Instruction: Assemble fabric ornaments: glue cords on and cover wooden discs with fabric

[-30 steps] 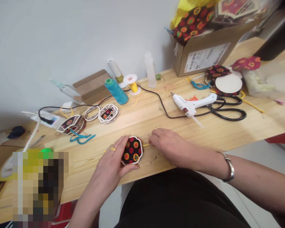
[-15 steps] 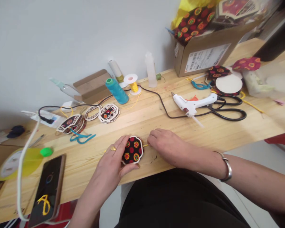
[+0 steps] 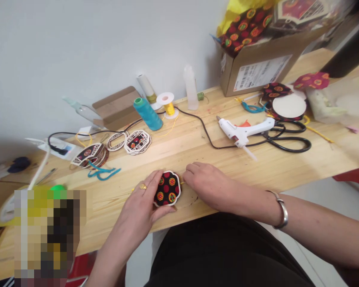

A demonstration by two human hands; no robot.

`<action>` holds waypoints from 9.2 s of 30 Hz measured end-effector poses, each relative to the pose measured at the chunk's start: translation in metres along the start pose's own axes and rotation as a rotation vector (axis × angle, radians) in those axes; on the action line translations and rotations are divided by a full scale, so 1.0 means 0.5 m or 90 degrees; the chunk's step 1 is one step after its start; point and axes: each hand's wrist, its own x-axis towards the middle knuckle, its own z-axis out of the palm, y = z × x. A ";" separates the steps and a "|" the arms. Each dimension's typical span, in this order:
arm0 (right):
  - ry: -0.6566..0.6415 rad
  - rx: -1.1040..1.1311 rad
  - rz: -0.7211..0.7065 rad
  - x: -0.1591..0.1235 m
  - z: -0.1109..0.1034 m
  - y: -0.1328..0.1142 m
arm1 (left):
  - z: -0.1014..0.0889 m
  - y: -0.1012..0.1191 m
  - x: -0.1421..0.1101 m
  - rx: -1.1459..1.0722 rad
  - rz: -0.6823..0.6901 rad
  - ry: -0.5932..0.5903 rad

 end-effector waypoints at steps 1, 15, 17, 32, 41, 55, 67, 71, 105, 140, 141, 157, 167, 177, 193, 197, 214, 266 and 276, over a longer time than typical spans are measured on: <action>0.000 0.004 0.002 0.000 0.000 0.000 | 0.000 0.000 0.000 0.001 0.000 0.002; 0.001 0.048 -0.001 0.010 0.007 -0.006 | 0.002 0.000 -0.001 0.011 0.001 0.006; 0.019 0.076 0.007 0.009 0.015 -0.004 | 0.003 0.001 -0.001 0.020 0.002 0.009; 0.247 0.161 0.001 -0.034 0.026 0.003 | 0.017 -0.010 -0.004 0.053 0.034 0.022; 0.166 0.022 -0.063 -0.061 0.061 -0.049 | 0.018 0.001 -0.009 -0.002 0.006 0.027; 0.196 -0.126 -0.079 -0.056 0.073 -0.059 | 0.022 -0.005 -0.014 -0.057 0.005 0.049; 0.189 -0.112 -0.046 -0.052 0.072 -0.072 | 0.037 -0.019 -0.012 -0.064 0.007 0.053; 0.163 -0.115 -0.023 -0.052 0.067 -0.075 | 0.029 -0.025 -0.007 -0.091 0.026 0.064; 0.073 -0.186 0.231 -0.084 -0.139 0.236 | 0.024 -0.015 -0.007 -0.116 -0.015 0.082; 0.198 0.156 0.002 -0.003 0.076 -0.039 | -0.001 0.005 -0.007 -0.058 -0.018 0.031; 0.199 0.152 0.009 -0.003 0.077 -0.039 | 0.000 0.002 -0.009 -0.065 -0.020 0.031; 0.200 0.107 0.041 -0.001 0.073 -0.051 | -0.015 -0.048 -0.033 -0.001 0.013 0.075; 0.172 0.112 0.058 0.004 0.063 -0.056 | 0.004 -0.048 -0.030 0.049 0.013 0.101; 0.151 0.155 0.066 0.008 0.053 -0.063 | 0.015 -0.060 -0.030 0.052 -0.026 0.085; 0.151 0.142 0.071 0.010 0.038 -0.070 | -0.013 -0.057 0.005 0.035 0.030 0.009; 0.170 0.133 0.073 0.011 0.045 -0.069 | -0.021 -0.049 0.006 0.021 0.068 0.011; 0.145 0.172 0.059 0.007 0.032 -0.070 | -0.029 -0.031 0.022 0.052 0.151 -0.002; 0.019 0.408 0.207 0.027 -0.118 0.117 | -0.027 0.079 0.138 -0.400 -0.111 0.176; -0.136 0.333 0.129 0.075 -0.167 0.156 | -0.028 0.030 0.224 -0.936 -0.132 -0.089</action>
